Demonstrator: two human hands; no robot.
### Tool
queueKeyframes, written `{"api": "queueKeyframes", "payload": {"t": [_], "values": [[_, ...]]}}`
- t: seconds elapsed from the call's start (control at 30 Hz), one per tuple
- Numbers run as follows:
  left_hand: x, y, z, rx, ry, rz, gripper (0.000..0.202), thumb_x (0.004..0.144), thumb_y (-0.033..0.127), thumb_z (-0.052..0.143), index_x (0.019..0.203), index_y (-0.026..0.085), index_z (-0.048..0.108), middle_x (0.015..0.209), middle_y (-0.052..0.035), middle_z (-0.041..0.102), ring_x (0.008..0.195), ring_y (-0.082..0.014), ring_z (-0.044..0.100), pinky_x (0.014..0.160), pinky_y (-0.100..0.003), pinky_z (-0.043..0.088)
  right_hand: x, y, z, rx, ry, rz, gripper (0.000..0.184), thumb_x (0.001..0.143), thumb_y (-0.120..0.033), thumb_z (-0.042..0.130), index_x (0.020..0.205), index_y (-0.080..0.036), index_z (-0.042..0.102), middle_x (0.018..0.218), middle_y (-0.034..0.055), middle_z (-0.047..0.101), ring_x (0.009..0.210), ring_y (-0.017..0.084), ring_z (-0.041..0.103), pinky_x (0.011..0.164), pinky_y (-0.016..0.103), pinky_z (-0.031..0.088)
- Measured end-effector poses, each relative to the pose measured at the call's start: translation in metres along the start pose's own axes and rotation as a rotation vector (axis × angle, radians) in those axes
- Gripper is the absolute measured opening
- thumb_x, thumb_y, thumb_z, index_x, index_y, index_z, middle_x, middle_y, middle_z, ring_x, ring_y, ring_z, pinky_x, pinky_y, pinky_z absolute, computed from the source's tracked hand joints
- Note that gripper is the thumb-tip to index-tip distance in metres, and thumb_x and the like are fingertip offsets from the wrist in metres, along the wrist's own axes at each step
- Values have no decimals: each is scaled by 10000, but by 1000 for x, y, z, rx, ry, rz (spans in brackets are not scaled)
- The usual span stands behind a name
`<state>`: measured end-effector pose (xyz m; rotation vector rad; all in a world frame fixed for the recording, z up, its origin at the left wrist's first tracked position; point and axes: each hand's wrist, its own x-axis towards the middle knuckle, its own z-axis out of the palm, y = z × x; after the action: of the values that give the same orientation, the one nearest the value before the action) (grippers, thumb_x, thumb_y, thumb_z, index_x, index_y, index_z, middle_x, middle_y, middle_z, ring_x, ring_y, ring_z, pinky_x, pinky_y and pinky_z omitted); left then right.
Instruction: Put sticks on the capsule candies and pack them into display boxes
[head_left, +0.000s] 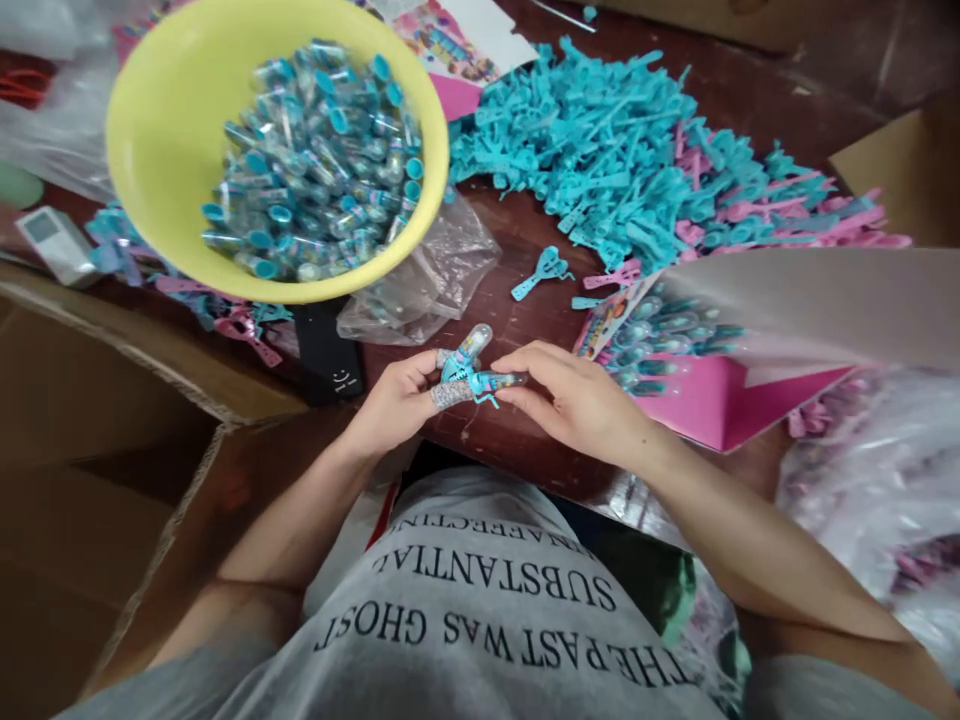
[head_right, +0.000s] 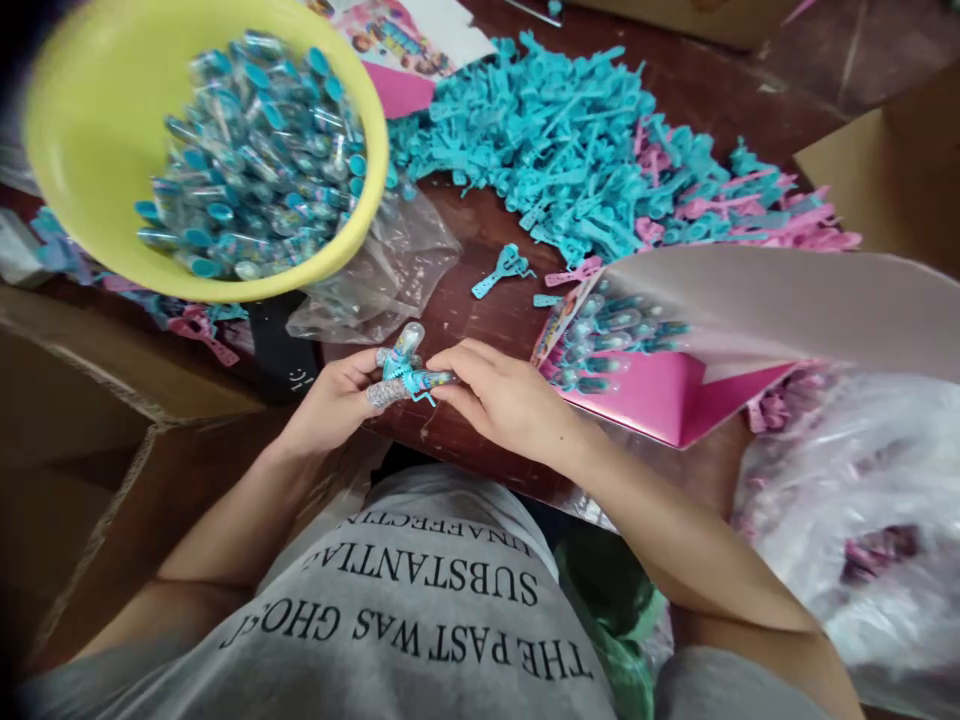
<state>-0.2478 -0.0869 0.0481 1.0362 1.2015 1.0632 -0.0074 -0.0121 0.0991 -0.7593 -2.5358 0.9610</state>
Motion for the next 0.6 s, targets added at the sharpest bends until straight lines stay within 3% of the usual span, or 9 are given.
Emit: {"api": "queueKeyframes", "payload": {"t": [0.1,0.2,0.27,0.33,0.4,0.47,0.53,0.6], "values": [[8,8,14,153,-96,71,270,907,430,837,1034,196,797,995,-45,823,872,-173,730,871,-306,599,-17,-4,-6,-178,23,-39,229,1099,-263,550,1286,-201,666,1199,104,764,1020,223,760,844,362,641],[10,15,23,311,-169,178,217,964,385,764,1072,197,779,1008,-44,825,898,-182,744,853,-296,600,-30,-6,-14,-261,21,-56,261,1095,-226,531,1309,-199,678,1230,108,771,992,222,766,817,355,632],[10,18,29,434,-170,295,169,997,339,712,1064,191,760,977,-45,815,855,-172,737,787,-272,587,-37,-4,-16,-136,62,2,240,1095,-281,551,1275,-195,684,1179,102,781,983,211,763,827,342,617],[9,19,34,583,-150,457,137,1017,297,671,1032,183,745,899,-43,788,769,-155,706,702,-253,552,-44,-2,-16,66,73,134,245,1097,-378,561,1144,-183,700,998,68,789,859,177,752,756,304,588],[9,21,40,726,-136,603,133,1024,281,655,1020,180,741,838,-38,758,715,-150,678,652,-251,521,-51,0,-18,277,13,299,355,1110,-460,517,974,-181,690,792,14,747,657,120,695,639,258,528],[10,23,45,793,-157,667,129,1025,278,651,1032,188,743,823,-33,752,700,-150,677,638,-252,520,-62,0,-23,416,-27,420,446,1121,-509,470,909,-181,686,710,-17,710,546,80,627,577,232,480],[13,25,51,780,-196,623,112,1021,277,669,1057,203,744,866,-32,778,730,-153,709,660,-250,547,-76,0,-30,424,45,433,426,1087,-562,536,1038,-183,725,776,-6,738,583,86,633,585,232,487],[17,28,60,731,-219,552,144,1009,284,705,1131,215,737,984,-40,816,825,-164,763,735,-255,592,-91,0,-36,366,152,410,493,1010,-591,675,1307,-199,690,957,37,788,669,114,669,606,249,522]]}}
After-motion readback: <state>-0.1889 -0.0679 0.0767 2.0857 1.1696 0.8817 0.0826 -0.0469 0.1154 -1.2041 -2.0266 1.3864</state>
